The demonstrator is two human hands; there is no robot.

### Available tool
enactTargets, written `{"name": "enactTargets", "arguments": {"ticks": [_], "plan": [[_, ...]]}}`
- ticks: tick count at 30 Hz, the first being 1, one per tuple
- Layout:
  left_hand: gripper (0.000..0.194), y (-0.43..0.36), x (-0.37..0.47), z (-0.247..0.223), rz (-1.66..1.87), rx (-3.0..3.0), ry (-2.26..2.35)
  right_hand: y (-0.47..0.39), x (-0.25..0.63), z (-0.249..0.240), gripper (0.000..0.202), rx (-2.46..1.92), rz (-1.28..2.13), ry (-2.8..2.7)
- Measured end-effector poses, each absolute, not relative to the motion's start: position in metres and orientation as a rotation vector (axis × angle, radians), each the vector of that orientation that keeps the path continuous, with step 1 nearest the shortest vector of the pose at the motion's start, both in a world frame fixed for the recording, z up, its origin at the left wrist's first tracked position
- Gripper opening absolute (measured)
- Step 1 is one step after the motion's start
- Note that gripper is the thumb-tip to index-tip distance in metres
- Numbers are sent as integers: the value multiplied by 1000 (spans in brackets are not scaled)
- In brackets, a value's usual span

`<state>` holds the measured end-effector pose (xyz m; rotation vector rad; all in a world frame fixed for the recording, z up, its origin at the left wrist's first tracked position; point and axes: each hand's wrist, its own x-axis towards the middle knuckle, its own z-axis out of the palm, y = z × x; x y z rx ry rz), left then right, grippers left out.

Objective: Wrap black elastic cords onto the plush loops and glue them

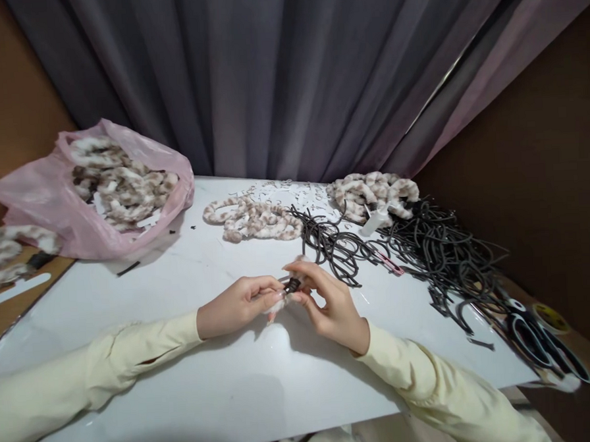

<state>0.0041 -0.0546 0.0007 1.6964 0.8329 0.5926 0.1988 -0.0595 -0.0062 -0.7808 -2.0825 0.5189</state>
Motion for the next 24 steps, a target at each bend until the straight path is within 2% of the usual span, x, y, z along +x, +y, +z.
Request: {"name": "enactTargets", "arguments": {"ticks": [7, 14, 24], "plan": [[27, -52, 4, 6, 534, 1770, 902, -57, 199, -10, 19, -719, 491, -2136], [39, -34, 4, 14, 423, 1436, 744, -58, 199, -8, 29, -628, 396, -2173], [36, -45, 10, 9, 509, 1348, 759, -55, 199, -9, 39, -551, 463, -2207]]}}
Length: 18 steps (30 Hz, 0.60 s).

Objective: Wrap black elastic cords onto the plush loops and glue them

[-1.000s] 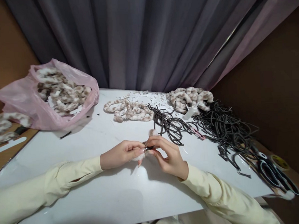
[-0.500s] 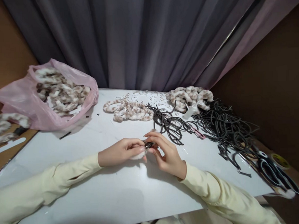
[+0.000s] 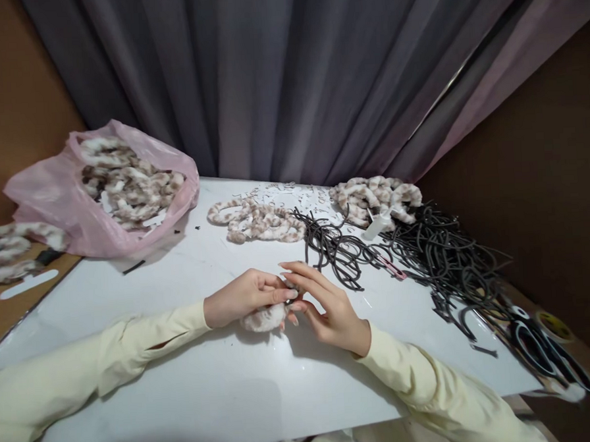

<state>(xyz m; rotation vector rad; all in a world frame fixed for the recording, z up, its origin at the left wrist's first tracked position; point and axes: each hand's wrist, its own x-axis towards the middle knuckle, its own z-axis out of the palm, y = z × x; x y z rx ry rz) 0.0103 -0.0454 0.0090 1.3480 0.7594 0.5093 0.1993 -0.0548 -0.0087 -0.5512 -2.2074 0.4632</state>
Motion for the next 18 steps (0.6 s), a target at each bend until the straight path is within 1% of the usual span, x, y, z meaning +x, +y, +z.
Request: {"name": "enactTargets", "arguments": {"ticks": [4, 8, 14, 18], "plan": [[36, -46, 9, 6, 525, 1491, 917, -54, 198, -9, 30, -591, 539, -2212], [35, -49, 11, 1, 568, 1486, 977, -54, 197, -10, 24, -563, 557, -2227], [40, -49, 13, -1, 528, 1415, 842, -51, 199, -9, 23, -479, 576, -2237], [35, -45, 12, -2, 496, 1401, 839, -50, 198, -8, 24, -462, 632, -2240]]}}
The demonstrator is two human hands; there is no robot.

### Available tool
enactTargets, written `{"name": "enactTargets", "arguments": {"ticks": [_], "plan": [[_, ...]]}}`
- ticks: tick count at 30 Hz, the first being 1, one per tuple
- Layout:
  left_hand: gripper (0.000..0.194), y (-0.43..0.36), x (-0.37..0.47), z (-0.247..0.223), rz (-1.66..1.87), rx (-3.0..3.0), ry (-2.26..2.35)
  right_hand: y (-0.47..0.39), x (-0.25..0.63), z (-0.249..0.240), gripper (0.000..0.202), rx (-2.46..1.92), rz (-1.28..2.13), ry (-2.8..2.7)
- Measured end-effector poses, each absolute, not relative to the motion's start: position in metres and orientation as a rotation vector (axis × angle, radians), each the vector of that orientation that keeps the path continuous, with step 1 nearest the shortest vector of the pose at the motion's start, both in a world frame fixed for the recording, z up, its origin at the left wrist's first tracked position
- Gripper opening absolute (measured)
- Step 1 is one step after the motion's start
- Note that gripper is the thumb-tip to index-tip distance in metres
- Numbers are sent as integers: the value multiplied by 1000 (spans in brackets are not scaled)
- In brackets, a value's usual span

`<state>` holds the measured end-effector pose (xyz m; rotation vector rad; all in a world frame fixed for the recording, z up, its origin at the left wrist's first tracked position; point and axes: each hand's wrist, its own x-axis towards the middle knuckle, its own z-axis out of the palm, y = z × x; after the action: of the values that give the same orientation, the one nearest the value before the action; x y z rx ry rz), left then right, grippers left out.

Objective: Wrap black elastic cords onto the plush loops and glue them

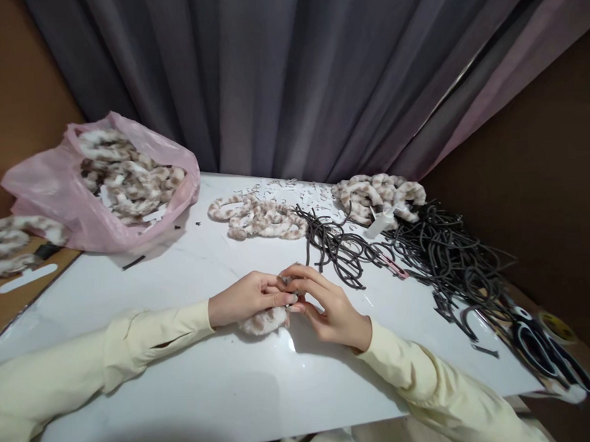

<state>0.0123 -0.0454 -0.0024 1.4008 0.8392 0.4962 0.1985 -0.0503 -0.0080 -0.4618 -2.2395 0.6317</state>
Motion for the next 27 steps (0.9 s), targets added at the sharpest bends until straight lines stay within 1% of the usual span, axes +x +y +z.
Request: {"name": "enactTargets", "arguments": {"ticks": [2, 5, 8, 17, 27], "plan": [[32, -44, 12, -4, 524, 1416, 850, -51, 199, -11, 32, -471, 618, -2243], [27, -43, 13, -7, 591, 1391, 828, -51, 200, -19, 49, -489, 542, -2259], [24, -43, 13, -10, 609, 1383, 890, -51, 202, -28, 56, -517, 514, -2308], [34, -47, 13, -8, 607, 1346, 974, -54, 199, -28, 60, -644, 589, -2181], [37, -50, 14, -5, 584, 1326, 1028, -54, 199, -29, 55, -626, 640, -2141]]}}
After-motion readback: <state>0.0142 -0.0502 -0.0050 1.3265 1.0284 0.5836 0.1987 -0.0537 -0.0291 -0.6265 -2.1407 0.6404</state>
